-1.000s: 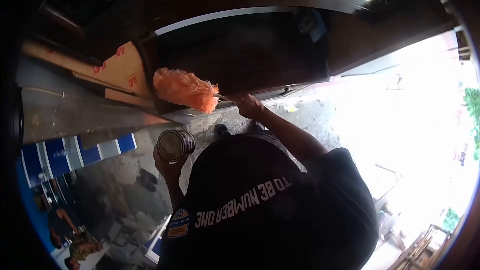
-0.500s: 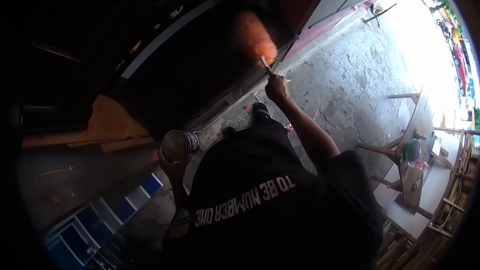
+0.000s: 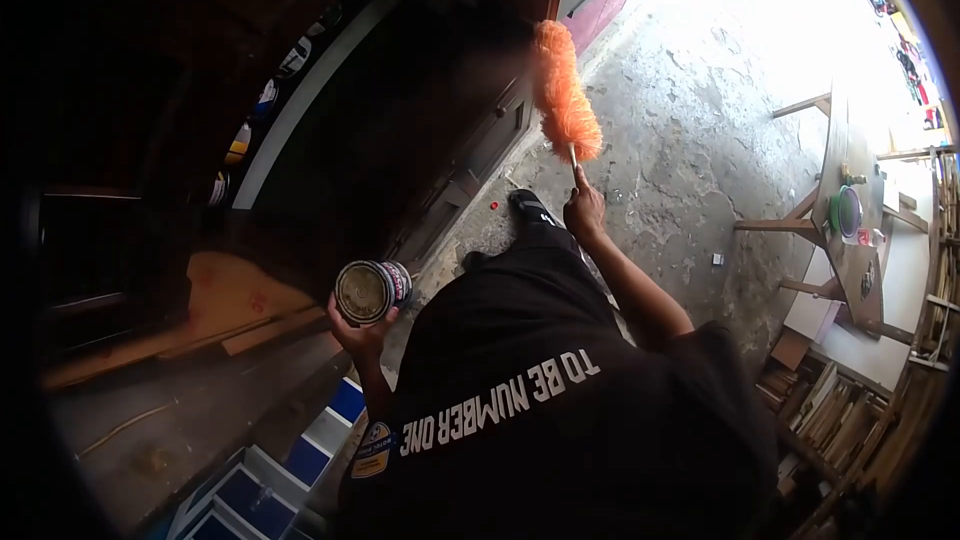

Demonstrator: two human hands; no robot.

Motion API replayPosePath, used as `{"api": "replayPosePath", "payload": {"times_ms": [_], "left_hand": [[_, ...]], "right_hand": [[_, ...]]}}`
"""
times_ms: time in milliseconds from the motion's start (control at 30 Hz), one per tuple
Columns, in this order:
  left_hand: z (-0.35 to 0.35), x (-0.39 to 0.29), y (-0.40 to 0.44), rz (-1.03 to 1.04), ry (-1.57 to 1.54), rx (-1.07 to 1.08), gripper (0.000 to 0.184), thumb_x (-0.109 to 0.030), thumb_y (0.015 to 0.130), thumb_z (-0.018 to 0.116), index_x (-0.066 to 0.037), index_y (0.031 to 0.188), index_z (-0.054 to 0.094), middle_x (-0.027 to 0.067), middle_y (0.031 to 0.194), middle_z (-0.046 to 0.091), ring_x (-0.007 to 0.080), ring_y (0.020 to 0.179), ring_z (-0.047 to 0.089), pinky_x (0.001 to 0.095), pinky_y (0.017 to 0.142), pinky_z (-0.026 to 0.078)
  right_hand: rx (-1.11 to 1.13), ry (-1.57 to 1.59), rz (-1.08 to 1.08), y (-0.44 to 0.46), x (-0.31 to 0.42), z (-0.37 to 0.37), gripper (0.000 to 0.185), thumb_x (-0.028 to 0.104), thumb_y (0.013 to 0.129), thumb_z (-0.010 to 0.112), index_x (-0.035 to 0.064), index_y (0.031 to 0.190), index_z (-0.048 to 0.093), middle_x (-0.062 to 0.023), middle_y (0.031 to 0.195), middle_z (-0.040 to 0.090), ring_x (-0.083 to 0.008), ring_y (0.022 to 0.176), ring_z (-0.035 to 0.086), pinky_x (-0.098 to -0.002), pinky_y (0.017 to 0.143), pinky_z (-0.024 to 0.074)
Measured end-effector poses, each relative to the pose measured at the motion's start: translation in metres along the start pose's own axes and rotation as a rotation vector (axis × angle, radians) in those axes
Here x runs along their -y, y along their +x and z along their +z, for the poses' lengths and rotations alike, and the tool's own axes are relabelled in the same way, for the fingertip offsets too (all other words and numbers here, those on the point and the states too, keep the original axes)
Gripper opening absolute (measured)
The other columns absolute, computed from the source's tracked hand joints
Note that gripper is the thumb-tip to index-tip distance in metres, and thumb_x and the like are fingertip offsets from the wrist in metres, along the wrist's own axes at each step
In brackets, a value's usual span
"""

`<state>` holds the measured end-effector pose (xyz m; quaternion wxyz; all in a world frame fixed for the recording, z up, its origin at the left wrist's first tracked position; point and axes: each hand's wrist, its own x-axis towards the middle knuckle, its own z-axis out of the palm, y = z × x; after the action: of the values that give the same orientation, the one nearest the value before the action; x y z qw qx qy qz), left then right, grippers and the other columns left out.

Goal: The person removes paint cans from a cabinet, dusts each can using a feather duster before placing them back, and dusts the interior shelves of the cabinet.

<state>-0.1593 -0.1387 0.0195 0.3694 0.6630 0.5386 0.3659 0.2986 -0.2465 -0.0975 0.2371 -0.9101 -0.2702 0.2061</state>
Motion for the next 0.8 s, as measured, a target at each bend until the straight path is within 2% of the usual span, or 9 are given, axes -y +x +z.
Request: {"api": "replayPosePath", "payload": {"times_ms": [167, 267, 433, 500, 567, 600, 633, 700, 800], "left_hand": [[0.003, 0.007, 0.002, 0.056, 0.086, 0.024, 0.108, -0.026, 0.051, 0.101, 0.000, 0.141, 0.046, 0.0191, 0.129, 0.063, 0.0325, 0.118, 0.065, 0.0456, 0.102, 0.053], [0.003, 0.008, 0.003, 0.097, 0.134, 0.040, 0.110, -0.028, 0.050, 0.102, -0.001, 0.141, 0.047, 0.0187, 0.130, 0.062, 0.0325, 0.118, 0.063, 0.0463, 0.103, 0.051], [0.003, -0.009, 0.018, 0.157, 0.115, 0.020, 0.108, -0.029, 0.051, 0.100, 0.000, 0.140, 0.047, 0.0182, 0.131, 0.059, 0.0326, 0.118, 0.061, 0.0468, 0.104, 0.049], [0.004, -0.020, 0.028, 0.140, 0.062, 0.012, 0.107, -0.024, 0.051, 0.099, 0.000, 0.142, 0.045, 0.0176, 0.132, 0.059, 0.0303, 0.120, 0.060, 0.0462, 0.106, 0.047], [0.001, -0.032, 0.037, 0.149, -0.017, 0.046, 0.106, -0.024, 0.053, 0.098, 0.000, 0.141, 0.046, 0.0172, 0.132, 0.059, 0.0301, 0.121, 0.060, 0.0461, 0.105, 0.048], [0.000, -0.037, 0.043, 0.178, -0.002, 0.046, 0.105, -0.027, 0.054, 0.099, 0.000, 0.140, 0.046, 0.0173, 0.131, 0.060, 0.0301, 0.120, 0.061, 0.0448, 0.104, 0.050], [0.002, -0.036, 0.051, 0.225, -0.037, 0.048, 0.105, -0.028, 0.054, 0.099, 0.000, 0.140, 0.045, 0.0172, 0.130, 0.060, 0.0300, 0.120, 0.062, 0.0442, 0.104, 0.051], [0.002, -0.038, 0.067, 0.339, -0.016, 0.052, 0.105, -0.033, 0.056, 0.099, 0.001, 0.139, 0.045, 0.0172, 0.127, 0.062, 0.0295, 0.117, 0.064, 0.0430, 0.102, 0.053], [0.002, -0.056, 0.082, 0.355, 0.181, 0.038, 0.104, -0.033, 0.055, 0.098, 0.001, 0.138, 0.046, 0.0180, 0.128, 0.061, 0.0293, 0.116, 0.064, 0.0431, 0.099, 0.054]], "right_hand": [[0.028, 0.060, -0.346, -0.008, 0.062, -0.002, 0.066, 0.001, 0.090, 0.048, 0.0166, 0.155, 0.045, -0.0289, 0.101, 0.067, -0.0465, 0.090, 0.067, -0.0543, 0.080, 0.0516], [0.177, -0.035, -0.357, 0.011, 0.059, 0.004, 0.068, 0.000, 0.088, 0.047, 0.0230, 0.153, 0.047, -0.0288, 0.103, 0.067, -0.0489, 0.093, 0.067, -0.0565, 0.081, 0.0517], [-0.017, 0.019, 0.037, 0.003, -0.031, 0.002, 0.053, 0.011, 0.096, 0.051, 0.0140, 0.148, 0.051, -0.0322, 0.097, 0.068, -0.0508, 0.090, 0.067, -0.0597, 0.079, 0.0487], [-0.111, 0.048, 0.101, 0.006, -0.073, -0.006, 0.033, 0.024, 0.100, 0.053, 0.0054, 0.124, 0.063, -0.0312, 0.094, 0.068, -0.0510, 0.090, 0.066, -0.0566, 0.076, 0.0494], [-0.128, 0.038, 0.121, 0.018, -0.115, -0.014, 0.040, 0.042, 0.105, 0.051, 0.0052, 0.108, 0.067, -0.0155, 0.069, 0.066, -0.0295, 0.059, 0.067, -0.0449, 0.055, 0.0505], [-0.045, 0.186, 0.277, 0.007, -0.097, -0.038, 0.045, 0.041, 0.105, 0.046, 0.0010, 0.102, 0.066, -0.0289, 0.096, 0.069, -0.0471, 0.096, 0.067, -0.0537, 0.083, 0.0491], [0.052, 0.270, 0.385, -0.004, -0.070, -0.064, 0.048, 0.043, 0.106, 0.045, 0.0001, 0.106, 0.067, -0.0269, 0.094, 0.069, -0.0444, 0.095, 0.069, -0.0509, 0.083, 0.0503], [-0.044, 0.181, 0.126, -0.015, -0.062, -0.073, 0.046, 0.040, 0.107, 0.045, 0.0041, 0.127, 0.066, -0.0275, 0.090, 0.069, -0.0425, 0.091, 0.070, -0.0451, 0.080, 0.0519], [0.045, 0.102, -0.144, -0.056, 0.031, -0.116, 0.037, 0.030, 0.107, 0.050, 0.0061, 0.132, 0.065, -0.0259, 0.089, 0.069, -0.0413, 0.084, 0.071, -0.0458, 0.073, 0.0524]]}}
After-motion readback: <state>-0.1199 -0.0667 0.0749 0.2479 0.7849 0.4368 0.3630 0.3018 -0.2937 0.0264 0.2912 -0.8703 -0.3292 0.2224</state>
